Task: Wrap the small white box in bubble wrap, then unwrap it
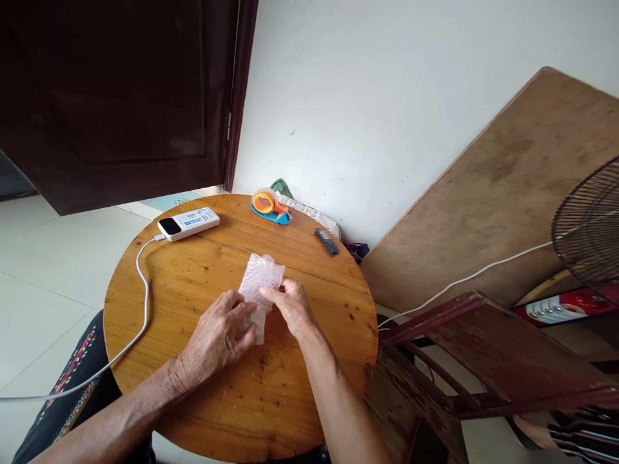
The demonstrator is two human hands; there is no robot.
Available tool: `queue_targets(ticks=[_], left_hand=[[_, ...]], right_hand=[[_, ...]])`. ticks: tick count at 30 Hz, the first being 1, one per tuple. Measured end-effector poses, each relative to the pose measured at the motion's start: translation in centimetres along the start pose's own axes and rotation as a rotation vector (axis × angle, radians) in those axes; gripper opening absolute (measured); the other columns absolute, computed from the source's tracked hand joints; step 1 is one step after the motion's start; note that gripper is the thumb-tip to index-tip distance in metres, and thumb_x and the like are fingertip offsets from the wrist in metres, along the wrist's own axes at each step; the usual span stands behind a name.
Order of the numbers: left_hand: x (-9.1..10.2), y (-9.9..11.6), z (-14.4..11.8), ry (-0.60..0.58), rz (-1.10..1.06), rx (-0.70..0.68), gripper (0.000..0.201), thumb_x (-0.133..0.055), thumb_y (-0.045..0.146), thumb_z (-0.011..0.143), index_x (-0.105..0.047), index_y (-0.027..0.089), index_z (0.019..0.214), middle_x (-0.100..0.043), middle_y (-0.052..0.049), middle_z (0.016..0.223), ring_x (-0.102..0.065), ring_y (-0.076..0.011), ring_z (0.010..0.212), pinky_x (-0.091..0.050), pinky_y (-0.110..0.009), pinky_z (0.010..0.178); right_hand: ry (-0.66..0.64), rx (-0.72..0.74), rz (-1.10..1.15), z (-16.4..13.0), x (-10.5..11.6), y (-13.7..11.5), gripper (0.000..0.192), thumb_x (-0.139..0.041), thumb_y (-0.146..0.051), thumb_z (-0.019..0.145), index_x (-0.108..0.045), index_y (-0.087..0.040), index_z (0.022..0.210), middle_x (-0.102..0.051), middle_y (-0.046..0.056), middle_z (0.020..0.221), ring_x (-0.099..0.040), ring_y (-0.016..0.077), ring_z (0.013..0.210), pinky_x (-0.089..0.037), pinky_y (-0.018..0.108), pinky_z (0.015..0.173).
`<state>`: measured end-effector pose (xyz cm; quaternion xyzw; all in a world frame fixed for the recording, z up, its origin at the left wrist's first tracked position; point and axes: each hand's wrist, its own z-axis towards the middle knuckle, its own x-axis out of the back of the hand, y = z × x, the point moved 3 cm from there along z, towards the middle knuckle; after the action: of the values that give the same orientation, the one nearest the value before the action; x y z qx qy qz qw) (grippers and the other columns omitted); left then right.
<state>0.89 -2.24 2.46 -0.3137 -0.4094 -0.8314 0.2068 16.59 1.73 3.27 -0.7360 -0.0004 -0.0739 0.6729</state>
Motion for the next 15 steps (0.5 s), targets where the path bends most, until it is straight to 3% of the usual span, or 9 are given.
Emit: queue_targets(ticks=[5, 9, 15], left_hand=[[0.0, -0.2, 0.2, -0.058, 0.028, 0.034, 0.032, -0.058, 0.019, 0.076, -0.068, 0.02, 0.107, -0.061, -0.008, 0.094, -0.059, -0.0248, 0.087, -0.05, -0.038, 0.078], [0.0, -0.2, 0.2, -0.082, 0.047, 0.058, 0.025, -0.058, 0.02, 0.079, -0.066, 0.021, 0.102, -0.061, -0.006, 0.093, -0.058, -0.0243, 0.09, -0.048, -0.037, 0.082], [0.2, -0.4, -0.1, 0.016, 0.059, 0.084, 0.018, -0.061, 0.022, 0.078, -0.058, 0.021, 0.096, -0.061, -0.005, 0.092, -0.058, -0.0238, 0.088, -0.048, -0.037, 0.081]], right_hand=[[-0.009, 0.054, -0.028, -2.3, 0.0, 0.1, 0.02, -0.077, -0.032, 0.066, -0.074, -0.016, 0.077, -0.073, 0.001, 0.078, -0.062, 0.0183, 0.074, -0.049, 0.03, 0.075], [0.073, 0.132, -0.181, -4.1, 0.2, 0.3, 0.017, -0.072, -0.032, 0.074, -0.075, -0.016, 0.072, -0.074, 0.002, 0.075, -0.063, 0.0195, 0.071, -0.05, 0.031, 0.072], [-0.023, 0.252, -0.234, -5.7, -0.5, -0.7, 0.018, -0.065, -0.031, 0.082, -0.08, -0.022, 0.088, -0.077, 0.004, 0.093, -0.069, 0.0234, 0.092, -0.053, 0.037, 0.09]])
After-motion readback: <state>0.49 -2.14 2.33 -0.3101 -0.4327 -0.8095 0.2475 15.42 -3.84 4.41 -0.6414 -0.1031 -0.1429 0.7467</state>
